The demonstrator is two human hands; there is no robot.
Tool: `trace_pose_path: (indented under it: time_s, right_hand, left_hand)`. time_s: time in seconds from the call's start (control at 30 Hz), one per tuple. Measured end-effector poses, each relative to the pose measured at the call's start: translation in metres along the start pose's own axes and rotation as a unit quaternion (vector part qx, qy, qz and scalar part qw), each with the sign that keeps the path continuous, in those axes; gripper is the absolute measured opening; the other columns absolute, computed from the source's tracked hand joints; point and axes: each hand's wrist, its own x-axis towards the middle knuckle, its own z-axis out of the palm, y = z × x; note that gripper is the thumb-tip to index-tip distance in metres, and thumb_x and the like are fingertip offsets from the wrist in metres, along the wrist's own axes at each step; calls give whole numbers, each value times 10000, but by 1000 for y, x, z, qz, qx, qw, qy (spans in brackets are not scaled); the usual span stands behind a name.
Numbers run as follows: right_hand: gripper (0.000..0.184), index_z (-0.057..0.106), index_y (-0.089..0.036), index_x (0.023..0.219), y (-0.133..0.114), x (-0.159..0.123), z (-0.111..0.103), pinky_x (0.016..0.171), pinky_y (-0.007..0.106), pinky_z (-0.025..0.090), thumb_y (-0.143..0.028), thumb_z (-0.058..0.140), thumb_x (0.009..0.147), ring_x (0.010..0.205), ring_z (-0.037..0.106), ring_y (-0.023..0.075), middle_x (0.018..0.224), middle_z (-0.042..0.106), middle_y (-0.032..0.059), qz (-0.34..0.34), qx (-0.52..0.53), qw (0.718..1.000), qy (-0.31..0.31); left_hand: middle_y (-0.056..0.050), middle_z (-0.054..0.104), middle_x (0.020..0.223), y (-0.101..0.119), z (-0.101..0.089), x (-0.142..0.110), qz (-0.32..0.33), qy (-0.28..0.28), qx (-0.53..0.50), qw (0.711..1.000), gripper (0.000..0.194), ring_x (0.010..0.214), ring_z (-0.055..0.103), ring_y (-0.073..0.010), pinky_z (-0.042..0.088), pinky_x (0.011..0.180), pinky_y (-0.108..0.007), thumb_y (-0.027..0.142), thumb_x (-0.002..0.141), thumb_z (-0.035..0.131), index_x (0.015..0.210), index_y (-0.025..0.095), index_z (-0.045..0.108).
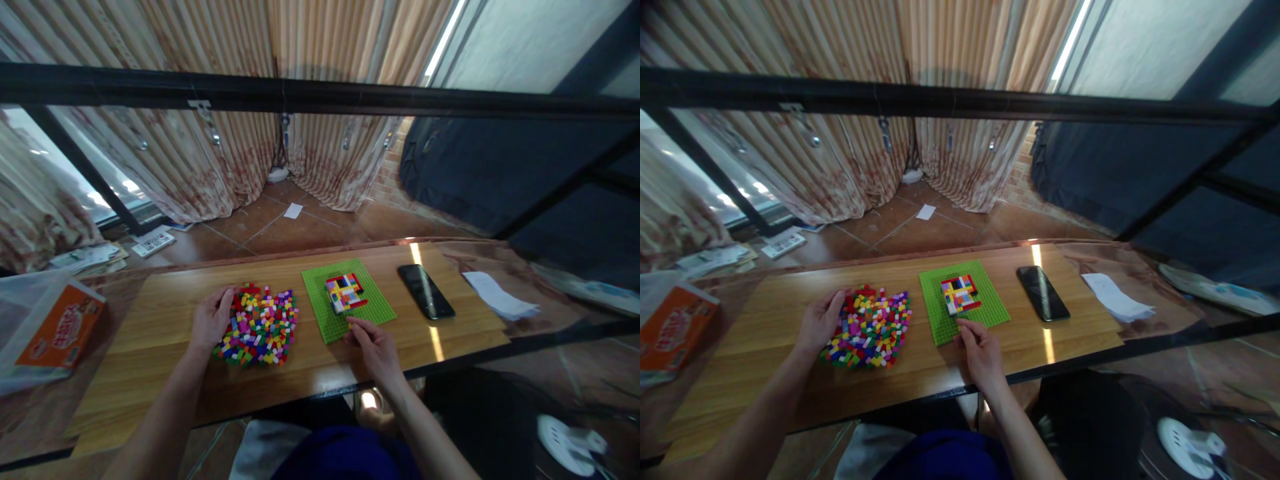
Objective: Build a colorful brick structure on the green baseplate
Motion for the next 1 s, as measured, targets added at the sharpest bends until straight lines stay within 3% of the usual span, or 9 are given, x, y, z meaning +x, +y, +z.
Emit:
trace_pose_path:
  time_s: [0.1, 0.27, 0.63, 1.0]
  right_hand:
    - [334, 733, -185, 891, -4, 6, -1, 603, 304, 526, -471, 653, 738, 633, 626, 159, 823, 690, 64, -37, -26, 999, 3]
    - [240, 711, -193, 919, -14, 19, 3, 767, 341, 517, -357, 641, 759, 810, 648, 190, 894, 705, 68, -120, -106, 987, 21]
    - [208, 709, -190, 843, -22, 54, -2, 672, 306, 496, -358, 606, 776, 706, 632, 180, 808, 714, 55, -167, -234, 956, 55]
    - [143, 723, -234, 805, -18, 57, 14, 719, 288, 483, -274, 587, 817, 742, 638, 163, 837, 717, 27, -225, -314, 922, 33]
  left_hand:
    - [-64, 713, 1093, 0, 0, 0, -6, 0, 1, 1000, 489, 1023, 645, -230, 465, 976, -354, 508, 879, 383, 1052, 173, 695]
    - [-58, 714, 1091, 1, 0, 0, 3, 0, 5, 1000, 480, 1032, 642, -226, 466, 974, -353, 504, 886, 379, 1043, 177, 693]
    - [-58, 714, 1092, 2, -1, 0, 4, 5, 5, 1000, 459, 1012, 648, -230, 475, 968, -350, 480, 878, 388, 1043, 182, 696]
    - [-69, 713, 1089, 1, 0, 0, 0, 4, 3, 1000, 460, 1006, 649, -241, 484, 957, -345, 462, 877, 385, 1052, 173, 697]
